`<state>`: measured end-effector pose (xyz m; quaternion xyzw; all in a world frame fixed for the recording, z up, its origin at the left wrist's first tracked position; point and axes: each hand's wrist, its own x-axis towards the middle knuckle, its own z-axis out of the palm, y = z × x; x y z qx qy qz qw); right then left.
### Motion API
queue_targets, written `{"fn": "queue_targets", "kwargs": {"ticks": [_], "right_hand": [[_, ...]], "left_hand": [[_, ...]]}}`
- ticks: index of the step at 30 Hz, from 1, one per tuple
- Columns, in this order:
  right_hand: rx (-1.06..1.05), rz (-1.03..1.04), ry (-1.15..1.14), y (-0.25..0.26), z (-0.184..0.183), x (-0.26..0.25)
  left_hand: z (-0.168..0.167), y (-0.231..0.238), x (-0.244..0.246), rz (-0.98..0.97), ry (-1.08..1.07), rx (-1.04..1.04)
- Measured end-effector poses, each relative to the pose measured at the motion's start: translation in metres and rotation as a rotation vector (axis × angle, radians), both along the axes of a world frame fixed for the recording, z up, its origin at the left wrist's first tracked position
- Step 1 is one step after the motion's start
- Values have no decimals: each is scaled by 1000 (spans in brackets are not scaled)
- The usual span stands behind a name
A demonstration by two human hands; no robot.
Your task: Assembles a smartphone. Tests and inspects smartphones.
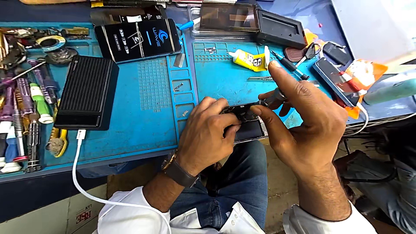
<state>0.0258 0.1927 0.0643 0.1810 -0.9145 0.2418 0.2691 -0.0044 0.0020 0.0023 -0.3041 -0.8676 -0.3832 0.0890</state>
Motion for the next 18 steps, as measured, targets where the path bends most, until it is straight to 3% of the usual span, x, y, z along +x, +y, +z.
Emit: {"fn": "queue_targets", "kwargs": {"ticks": [7,11,15,18], "right_hand": [[-53,54,-11,0,-1,2],[7,-56,93,-6,-6,1],[-48,36,-6,-3,-1,3],[-33,-40,122,-4,-8,0]], "left_hand": [[-2,0,0,-8,28,-10],[-3,0,0,-11,41,-12],[-3,0,0,-2,36,-7],[-3,0,0,-5,35,-10]]}}
